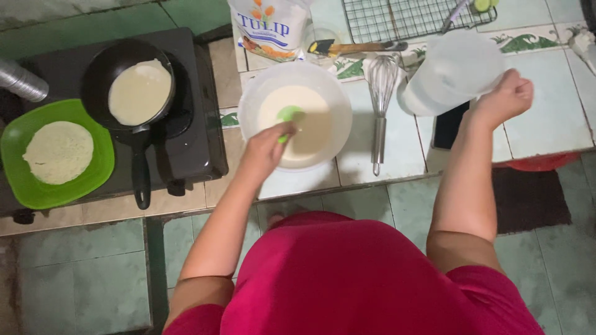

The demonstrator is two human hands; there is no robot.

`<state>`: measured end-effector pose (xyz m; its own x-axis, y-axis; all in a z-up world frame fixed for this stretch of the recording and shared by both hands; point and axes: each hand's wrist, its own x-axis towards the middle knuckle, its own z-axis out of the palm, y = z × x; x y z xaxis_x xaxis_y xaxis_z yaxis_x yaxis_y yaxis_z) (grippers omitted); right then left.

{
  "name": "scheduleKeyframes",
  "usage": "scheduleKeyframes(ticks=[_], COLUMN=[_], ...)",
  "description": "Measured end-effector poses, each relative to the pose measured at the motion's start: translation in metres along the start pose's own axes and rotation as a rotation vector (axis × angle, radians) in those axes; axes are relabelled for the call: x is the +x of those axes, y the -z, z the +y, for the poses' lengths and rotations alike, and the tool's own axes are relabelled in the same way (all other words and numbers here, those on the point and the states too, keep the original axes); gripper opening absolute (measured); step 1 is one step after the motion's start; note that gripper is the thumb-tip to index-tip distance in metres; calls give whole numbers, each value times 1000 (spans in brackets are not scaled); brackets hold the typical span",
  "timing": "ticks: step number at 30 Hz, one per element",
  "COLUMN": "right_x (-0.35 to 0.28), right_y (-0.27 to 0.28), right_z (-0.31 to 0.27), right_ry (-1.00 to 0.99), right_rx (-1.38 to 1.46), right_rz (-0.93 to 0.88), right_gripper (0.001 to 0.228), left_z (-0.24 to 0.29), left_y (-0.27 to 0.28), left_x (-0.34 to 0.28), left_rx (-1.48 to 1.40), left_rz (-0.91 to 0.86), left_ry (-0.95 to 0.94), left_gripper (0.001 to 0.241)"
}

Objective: The person prepares batter and cooks thin crepes in a frying pan on a stovetop.

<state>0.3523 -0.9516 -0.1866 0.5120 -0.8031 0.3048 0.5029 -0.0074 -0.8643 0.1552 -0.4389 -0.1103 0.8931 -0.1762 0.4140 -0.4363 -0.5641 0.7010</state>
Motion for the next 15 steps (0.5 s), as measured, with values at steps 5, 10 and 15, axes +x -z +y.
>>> scheduleKeyframes(ticks=[5, 10, 15], right_x=[79, 121, 124], right_y=[-17, -79, -149], right_z=[37, 62, 105], right_ry=[326, 208, 250], right_rx=[-202, 34, -118], right_rz=[-53, -122, -81], right_gripper=[31, 41, 43], left_z=[16, 34, 32], left_y=[-14, 15, 44], left_x=[6, -2, -9], left_rx=[-228, -170, -80], left_rz=[-163, -235, -258], left_ry=[220, 60, -80], left_gripper=[38, 34, 32])
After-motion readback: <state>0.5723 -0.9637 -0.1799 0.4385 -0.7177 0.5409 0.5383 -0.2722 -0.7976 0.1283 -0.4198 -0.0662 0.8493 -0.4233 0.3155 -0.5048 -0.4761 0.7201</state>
